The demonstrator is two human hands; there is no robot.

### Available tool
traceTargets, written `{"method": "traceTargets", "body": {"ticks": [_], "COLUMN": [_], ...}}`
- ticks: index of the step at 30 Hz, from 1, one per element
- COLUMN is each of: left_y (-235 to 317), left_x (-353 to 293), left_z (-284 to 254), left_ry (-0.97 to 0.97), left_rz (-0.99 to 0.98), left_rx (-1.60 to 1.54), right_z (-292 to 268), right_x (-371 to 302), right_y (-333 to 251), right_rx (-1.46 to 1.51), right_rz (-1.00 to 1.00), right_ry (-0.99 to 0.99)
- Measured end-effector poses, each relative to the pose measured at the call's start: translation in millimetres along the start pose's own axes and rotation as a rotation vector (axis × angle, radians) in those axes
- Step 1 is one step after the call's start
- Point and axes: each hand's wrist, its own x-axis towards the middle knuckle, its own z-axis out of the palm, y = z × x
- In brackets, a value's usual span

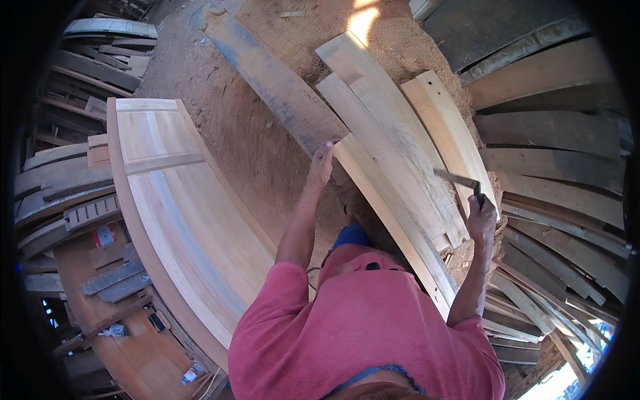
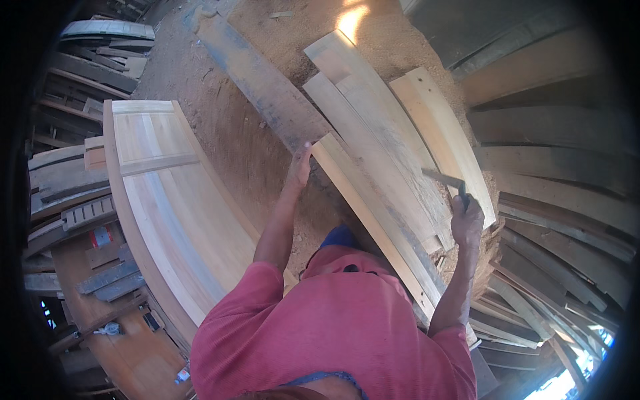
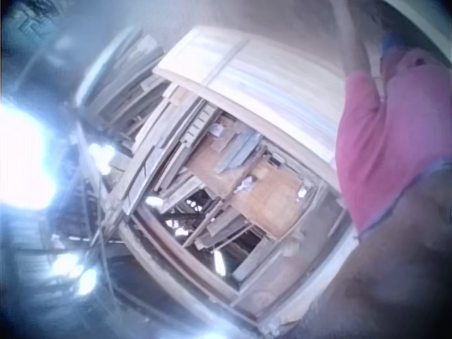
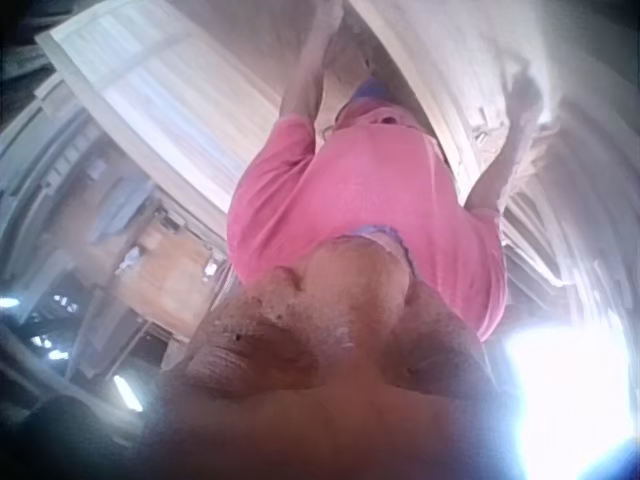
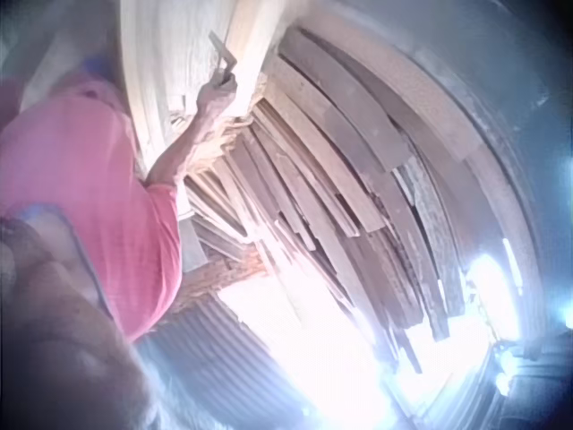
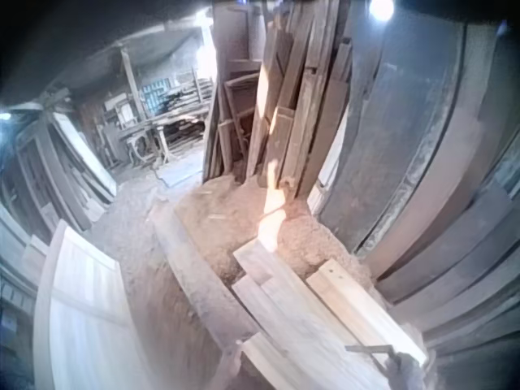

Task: The person uses a try square and pencil to mark straight lines on several wooden planks. They repeatedly position the square, draw lines, and reposition the planks on a workbench covered with sawdust.

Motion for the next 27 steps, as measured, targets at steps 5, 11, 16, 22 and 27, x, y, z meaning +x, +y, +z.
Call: {"method": "traceTargets", "body": {"ticks": [5, 11, 16, 22, 27], "left_y": [-7, -2, 4, -5, -12], "left_x": [3, 3, -3, -7, -14], "left_z": [-1, -7, -5, -3, 1], "left_ry": [-0.13, -0.147, -0.102, -0.093, -0.02], "left_rz": [0.109, 0.118, 0.144, 0.224, 0.209], "left_rx": [0.057, 0.163, 0.183, 0.085, 0.04], "right_z": [22, 69, 99, 117, 119], "right_x": [24, 48, 65, 72, 84], "right_y": [-56, -114, -144, -176, -191], "right_rx": [0.437, 0.815, 0.728, 0.937, 0.908], "right_rz": [-0.011, -0.076, -0.158, -0.259, -0.316], "right_ry": [0.135, 0.093, 0.043, -0.166, -0.331]}}
